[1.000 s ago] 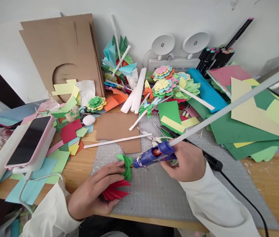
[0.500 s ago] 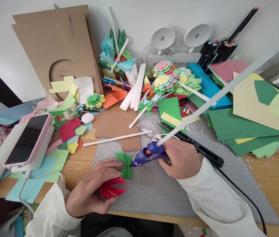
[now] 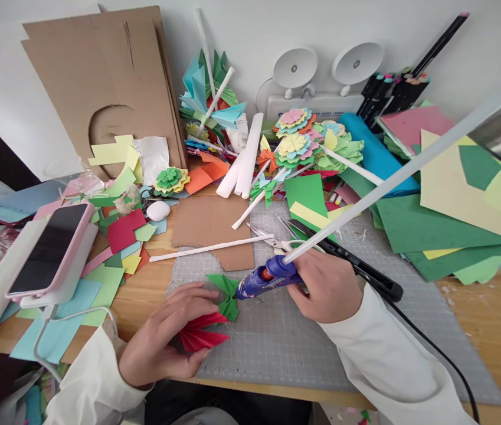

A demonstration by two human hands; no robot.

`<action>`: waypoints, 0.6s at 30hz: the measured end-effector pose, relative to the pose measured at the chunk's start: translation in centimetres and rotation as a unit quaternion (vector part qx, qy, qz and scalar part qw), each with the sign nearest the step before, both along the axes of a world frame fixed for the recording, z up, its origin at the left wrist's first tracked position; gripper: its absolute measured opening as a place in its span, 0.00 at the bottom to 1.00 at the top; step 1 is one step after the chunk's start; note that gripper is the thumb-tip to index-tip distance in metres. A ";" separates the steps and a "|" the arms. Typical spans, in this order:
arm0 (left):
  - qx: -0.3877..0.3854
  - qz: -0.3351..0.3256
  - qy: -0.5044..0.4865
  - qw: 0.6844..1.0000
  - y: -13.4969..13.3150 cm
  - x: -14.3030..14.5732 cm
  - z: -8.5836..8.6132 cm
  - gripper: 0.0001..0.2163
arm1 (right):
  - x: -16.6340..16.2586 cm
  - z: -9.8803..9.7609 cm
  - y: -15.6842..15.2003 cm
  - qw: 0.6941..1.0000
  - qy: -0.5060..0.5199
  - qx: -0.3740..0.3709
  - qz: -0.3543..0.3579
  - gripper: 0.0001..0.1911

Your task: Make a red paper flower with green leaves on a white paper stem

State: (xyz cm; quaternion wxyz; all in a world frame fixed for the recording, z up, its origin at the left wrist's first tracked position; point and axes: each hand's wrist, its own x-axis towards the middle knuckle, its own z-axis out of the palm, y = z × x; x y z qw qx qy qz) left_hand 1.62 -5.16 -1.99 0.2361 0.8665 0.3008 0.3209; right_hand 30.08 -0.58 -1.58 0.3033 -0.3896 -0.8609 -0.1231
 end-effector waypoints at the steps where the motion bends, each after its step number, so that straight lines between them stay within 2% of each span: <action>1: -0.001 0.001 0.001 1.000 0.0 0.0 0.0 0.22 | 0.0 0.1 0.0 1.000 0.001 0.001 0.000 0.11; 18: -0.006 0.002 -0.007 1.000 0.1 0.1 0.0 0.22 | 0.3 -0.2 0.0 1.000 -0.016 0.006 -0.018 0.08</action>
